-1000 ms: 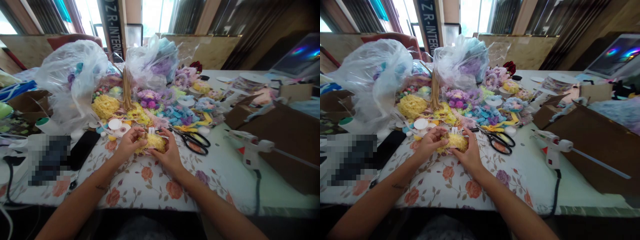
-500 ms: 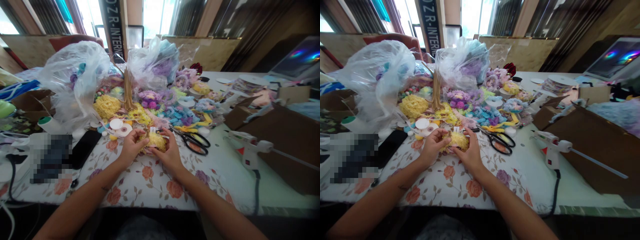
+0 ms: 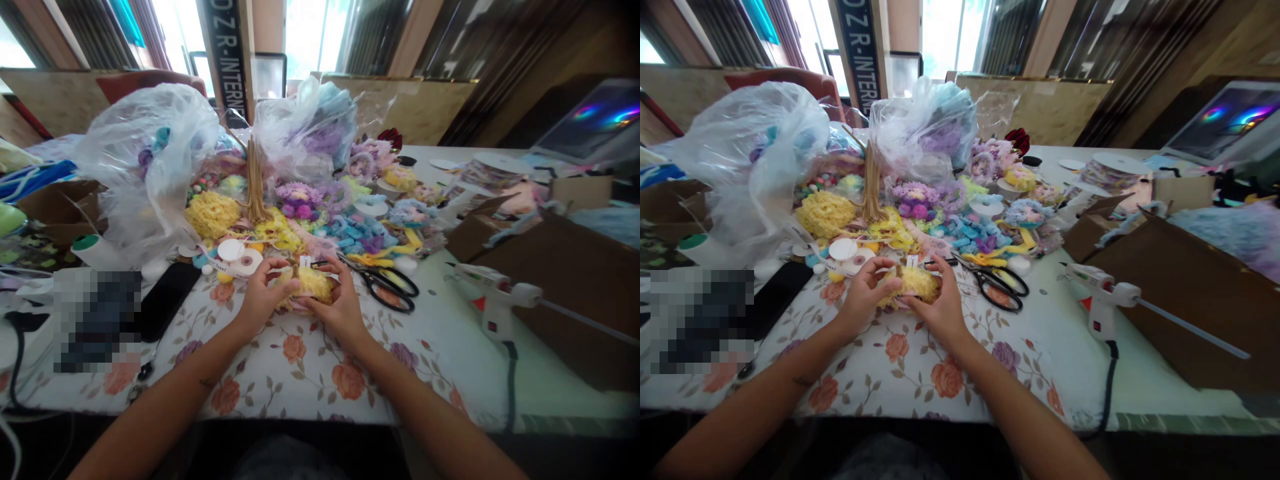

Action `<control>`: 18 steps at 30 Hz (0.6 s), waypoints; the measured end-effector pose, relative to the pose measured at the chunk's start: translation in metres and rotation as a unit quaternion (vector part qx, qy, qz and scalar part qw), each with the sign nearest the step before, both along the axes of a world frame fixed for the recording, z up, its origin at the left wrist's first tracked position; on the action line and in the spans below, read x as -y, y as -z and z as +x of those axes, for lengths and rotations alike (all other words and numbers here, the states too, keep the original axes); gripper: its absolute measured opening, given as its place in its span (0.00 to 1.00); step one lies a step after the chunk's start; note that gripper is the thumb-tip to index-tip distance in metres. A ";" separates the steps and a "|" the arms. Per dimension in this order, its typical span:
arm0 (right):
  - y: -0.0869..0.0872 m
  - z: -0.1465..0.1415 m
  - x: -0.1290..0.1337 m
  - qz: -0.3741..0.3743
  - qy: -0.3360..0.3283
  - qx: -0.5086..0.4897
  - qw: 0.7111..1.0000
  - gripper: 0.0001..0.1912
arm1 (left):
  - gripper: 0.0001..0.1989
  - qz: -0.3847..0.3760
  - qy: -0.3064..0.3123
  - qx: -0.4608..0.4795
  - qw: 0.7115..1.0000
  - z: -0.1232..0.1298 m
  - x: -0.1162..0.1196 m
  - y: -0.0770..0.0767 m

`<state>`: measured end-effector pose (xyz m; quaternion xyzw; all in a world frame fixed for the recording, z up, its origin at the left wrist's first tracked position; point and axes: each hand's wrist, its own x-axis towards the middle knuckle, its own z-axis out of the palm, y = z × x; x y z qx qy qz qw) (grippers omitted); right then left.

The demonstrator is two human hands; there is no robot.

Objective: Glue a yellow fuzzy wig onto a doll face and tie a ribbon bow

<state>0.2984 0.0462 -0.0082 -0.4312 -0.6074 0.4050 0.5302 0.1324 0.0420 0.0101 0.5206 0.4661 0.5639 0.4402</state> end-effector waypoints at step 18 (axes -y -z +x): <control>-0.034 0.011 0.006 0.169 0.057 0.103 0.979 0.07 | 0.14 0.003 0.108 -0.031 0.994 0.004 0.007 -0.001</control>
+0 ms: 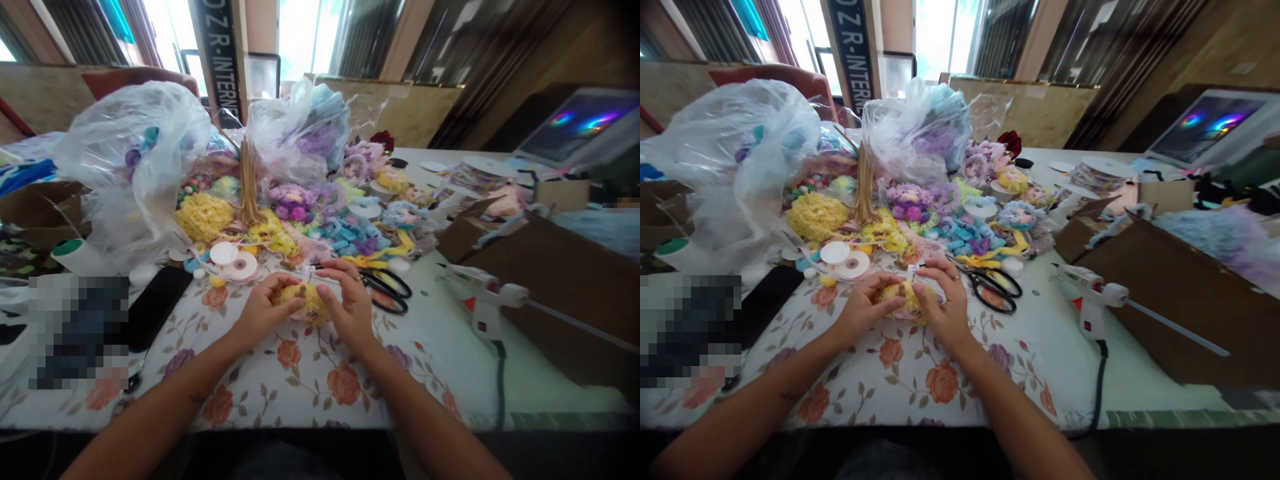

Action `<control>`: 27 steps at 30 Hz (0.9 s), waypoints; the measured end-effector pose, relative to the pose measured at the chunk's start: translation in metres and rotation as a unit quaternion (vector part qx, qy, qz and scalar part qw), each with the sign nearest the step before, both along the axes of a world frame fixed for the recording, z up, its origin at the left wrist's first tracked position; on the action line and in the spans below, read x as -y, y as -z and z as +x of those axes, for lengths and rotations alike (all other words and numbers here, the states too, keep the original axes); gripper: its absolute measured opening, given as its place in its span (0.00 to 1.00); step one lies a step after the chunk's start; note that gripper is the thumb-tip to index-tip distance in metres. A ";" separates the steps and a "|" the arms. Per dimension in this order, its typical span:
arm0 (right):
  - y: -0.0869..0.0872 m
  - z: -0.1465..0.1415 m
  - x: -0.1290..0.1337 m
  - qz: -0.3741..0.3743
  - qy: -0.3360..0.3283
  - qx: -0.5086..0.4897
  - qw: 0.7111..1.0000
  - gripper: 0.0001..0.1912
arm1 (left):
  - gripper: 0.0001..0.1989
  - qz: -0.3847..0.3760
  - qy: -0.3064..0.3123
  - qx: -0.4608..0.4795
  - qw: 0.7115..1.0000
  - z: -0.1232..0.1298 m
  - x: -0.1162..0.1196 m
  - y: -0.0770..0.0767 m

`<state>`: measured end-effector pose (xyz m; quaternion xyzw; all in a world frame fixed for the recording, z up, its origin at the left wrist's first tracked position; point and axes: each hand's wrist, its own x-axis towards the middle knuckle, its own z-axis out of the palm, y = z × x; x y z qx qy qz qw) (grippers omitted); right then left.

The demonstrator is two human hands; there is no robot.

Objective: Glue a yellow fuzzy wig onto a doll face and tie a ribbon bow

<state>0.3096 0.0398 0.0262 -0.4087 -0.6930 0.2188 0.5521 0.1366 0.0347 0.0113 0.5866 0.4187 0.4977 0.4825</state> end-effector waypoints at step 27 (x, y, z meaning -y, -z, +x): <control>-0.013 -0.009 -0.009 -0.101 -0.063 0.012 0.993 0.11 | 0.06 0.013 -0.010 0.004 1.000 0.008 0.004 -0.003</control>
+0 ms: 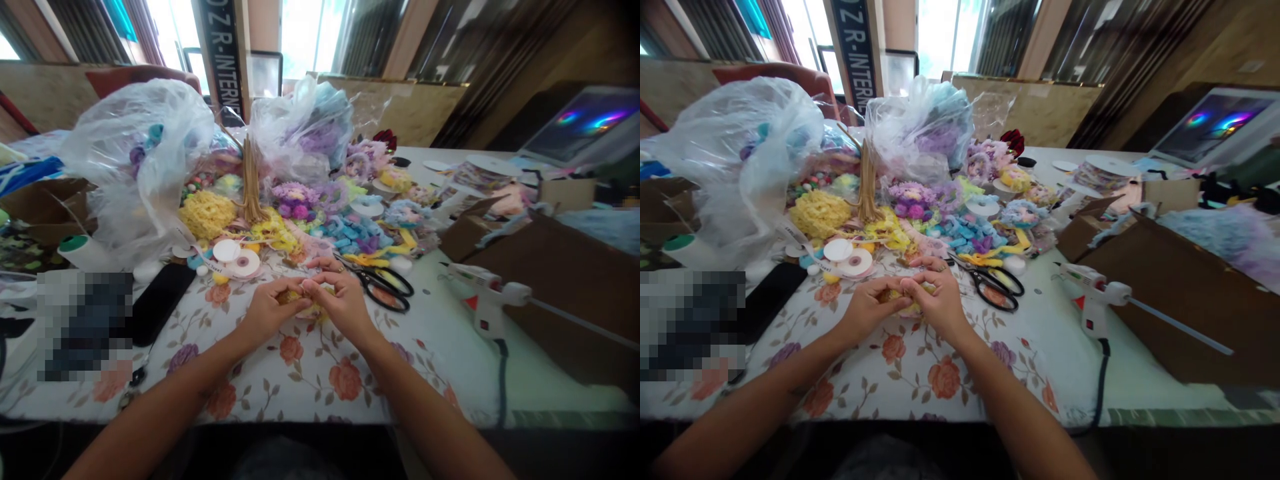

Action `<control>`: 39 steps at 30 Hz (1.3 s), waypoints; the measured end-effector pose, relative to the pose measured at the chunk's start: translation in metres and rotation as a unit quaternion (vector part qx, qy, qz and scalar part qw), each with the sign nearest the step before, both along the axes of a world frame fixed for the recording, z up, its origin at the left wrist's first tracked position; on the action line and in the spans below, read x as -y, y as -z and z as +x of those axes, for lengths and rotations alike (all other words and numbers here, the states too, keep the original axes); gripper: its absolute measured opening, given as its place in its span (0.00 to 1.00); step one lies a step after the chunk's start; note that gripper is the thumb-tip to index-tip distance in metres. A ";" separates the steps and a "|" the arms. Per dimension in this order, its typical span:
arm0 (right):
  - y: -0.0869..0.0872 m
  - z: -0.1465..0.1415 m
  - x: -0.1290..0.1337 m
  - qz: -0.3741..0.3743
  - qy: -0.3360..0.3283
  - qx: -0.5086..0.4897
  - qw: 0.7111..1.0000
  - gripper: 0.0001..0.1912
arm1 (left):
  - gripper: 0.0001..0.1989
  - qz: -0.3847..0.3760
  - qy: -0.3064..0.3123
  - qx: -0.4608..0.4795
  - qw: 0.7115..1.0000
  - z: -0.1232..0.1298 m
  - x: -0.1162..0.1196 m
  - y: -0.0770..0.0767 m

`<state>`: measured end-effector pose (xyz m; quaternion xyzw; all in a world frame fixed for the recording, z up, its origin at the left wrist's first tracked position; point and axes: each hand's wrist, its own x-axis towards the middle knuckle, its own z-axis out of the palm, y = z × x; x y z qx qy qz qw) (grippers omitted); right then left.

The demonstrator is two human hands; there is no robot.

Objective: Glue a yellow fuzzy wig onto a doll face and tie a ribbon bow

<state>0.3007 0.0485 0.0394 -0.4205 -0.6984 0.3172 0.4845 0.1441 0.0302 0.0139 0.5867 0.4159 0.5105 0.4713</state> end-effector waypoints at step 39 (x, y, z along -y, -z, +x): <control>0.028 0.005 0.001 -0.258 -0.061 -0.130 0.955 0.44 | 0.23 -0.175 -0.041 0.217 0.959 -0.007 -0.011 -0.006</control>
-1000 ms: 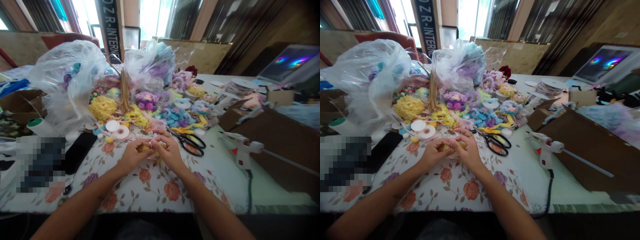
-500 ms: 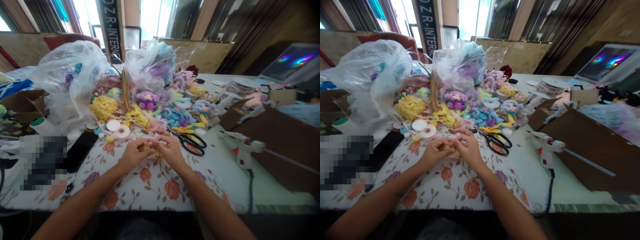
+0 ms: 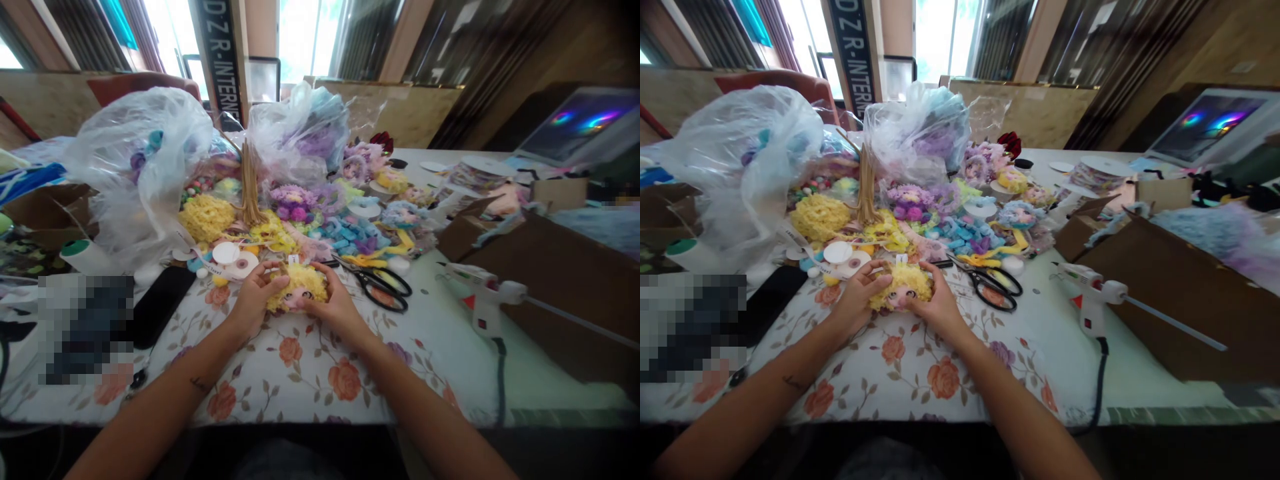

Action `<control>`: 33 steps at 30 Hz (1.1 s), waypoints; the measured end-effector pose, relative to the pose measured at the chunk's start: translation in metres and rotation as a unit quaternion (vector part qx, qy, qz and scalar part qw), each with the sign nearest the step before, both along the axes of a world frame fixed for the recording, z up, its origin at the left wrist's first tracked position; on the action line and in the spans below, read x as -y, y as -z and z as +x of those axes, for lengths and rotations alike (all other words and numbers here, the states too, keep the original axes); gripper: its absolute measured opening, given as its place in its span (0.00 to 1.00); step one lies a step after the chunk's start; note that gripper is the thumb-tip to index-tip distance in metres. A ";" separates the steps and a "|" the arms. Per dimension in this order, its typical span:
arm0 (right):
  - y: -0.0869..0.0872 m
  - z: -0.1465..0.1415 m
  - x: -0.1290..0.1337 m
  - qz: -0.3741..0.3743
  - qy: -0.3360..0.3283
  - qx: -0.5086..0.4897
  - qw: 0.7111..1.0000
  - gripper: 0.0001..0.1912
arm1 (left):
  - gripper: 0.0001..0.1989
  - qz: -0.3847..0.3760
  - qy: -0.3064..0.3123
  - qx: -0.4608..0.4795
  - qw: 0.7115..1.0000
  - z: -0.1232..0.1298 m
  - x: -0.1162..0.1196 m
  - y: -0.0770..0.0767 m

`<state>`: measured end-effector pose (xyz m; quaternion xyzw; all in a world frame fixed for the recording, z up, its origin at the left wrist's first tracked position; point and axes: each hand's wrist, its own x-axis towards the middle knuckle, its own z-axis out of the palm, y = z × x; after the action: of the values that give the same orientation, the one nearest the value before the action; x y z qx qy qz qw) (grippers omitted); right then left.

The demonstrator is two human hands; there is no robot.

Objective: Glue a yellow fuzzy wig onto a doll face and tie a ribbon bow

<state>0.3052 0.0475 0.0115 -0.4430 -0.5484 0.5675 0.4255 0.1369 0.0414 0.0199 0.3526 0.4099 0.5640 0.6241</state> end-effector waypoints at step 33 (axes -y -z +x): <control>-0.001 -0.014 0.010 -0.026 0.040 -0.065 0.997 0.38 | 0.17 0.040 -0.064 -0.033 0.997 -0.016 -0.011 0.002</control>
<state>0.2916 0.0371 0.0127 -0.4375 -0.4864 0.5919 0.4707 0.1211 0.0519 0.0180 0.3687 0.4295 0.6066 0.5582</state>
